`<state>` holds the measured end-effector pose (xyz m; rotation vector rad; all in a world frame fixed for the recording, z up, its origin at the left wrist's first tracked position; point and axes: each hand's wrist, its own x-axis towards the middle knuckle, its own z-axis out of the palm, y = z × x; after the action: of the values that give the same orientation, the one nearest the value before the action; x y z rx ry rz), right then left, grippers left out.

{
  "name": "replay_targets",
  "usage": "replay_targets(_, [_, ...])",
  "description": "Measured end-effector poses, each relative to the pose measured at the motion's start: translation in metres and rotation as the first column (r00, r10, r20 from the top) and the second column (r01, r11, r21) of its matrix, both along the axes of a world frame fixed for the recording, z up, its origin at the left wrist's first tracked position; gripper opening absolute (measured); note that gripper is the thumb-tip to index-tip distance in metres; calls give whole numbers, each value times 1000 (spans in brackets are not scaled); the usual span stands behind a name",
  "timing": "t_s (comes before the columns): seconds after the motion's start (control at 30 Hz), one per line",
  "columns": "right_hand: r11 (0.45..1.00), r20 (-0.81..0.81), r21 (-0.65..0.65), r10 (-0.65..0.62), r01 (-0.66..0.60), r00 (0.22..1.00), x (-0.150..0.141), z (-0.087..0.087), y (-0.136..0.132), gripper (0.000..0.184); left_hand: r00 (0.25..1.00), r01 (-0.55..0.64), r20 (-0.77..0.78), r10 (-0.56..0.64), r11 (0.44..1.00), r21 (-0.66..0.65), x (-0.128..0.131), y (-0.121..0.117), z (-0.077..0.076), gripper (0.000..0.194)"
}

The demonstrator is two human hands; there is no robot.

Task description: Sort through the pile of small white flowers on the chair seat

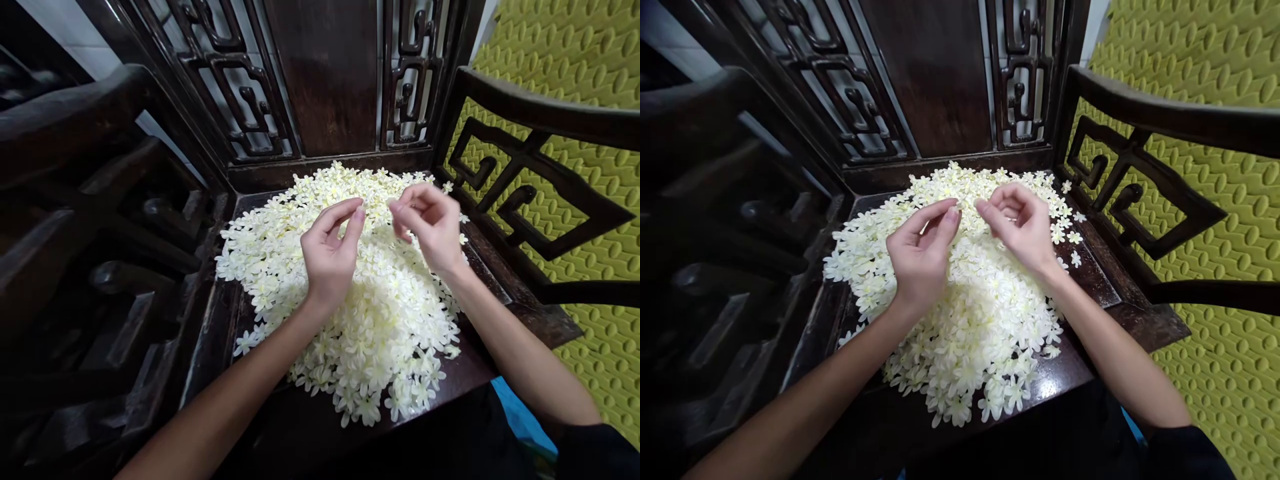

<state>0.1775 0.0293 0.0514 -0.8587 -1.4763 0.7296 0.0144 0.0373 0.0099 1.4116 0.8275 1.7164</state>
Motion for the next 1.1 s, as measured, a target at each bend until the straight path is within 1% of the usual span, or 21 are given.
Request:
replay_targets(0.03, [1000, -41, -4, 3, -4, 999, -6, -9, 3, 19, 1000, -2, -21, 2, 1000, 1, 0, -1, 1, 22])
replay_targets(0.13, [994, -49, 106, -5, 11, 999, -17, -31, 4, 7, 996, -41, -76, 45, 998, 55, 1, -3, 4, 18])
replay_targets(0.2, [991, -59, 132, -6, 14, 998, -18, -38, 1, 10, 993, -37, -112, 48, 995, 96, 2, -3, 4, 16])
replay_targets(0.27, [991, -89, 131, -26, 37, 996, -17, -42, -1, 12, 989, -19, -144, 37, 993, 120, 2, -4, 4, 16])
replay_targets(0.37, [990, -116, 125, -49, 63, 992, -16, -42, -2, 10, 984, 14, -176, 8, 992, 127, 1, -6, 4, 17])
replay_targets(0.53, [987, -129, 143, -58, 76, 990, -13, -40, 0, 11, 989, 56, -141, -47, 996, 62, 3, -12, 8, 18])
replay_targets(0.63, [989, -138, 131, -54, 72, 989, -13, -40, 1, 12, 989, 41, -141, -36, 998, 39, 4, -14, 11, 16])
replay_targets(0.87, [997, -162, 81, 26, -13, 987, -13, -39, -1, 11, 989, 1, -146, 6, 999, 53, 2, -13, 10, 14])
replay_targets(1.1, [998, -174, 65, 7, 4, 985, -13, -34, -1, 6, 982, 0, -187, 19, 995, 97, 1, -10, 6, 14])
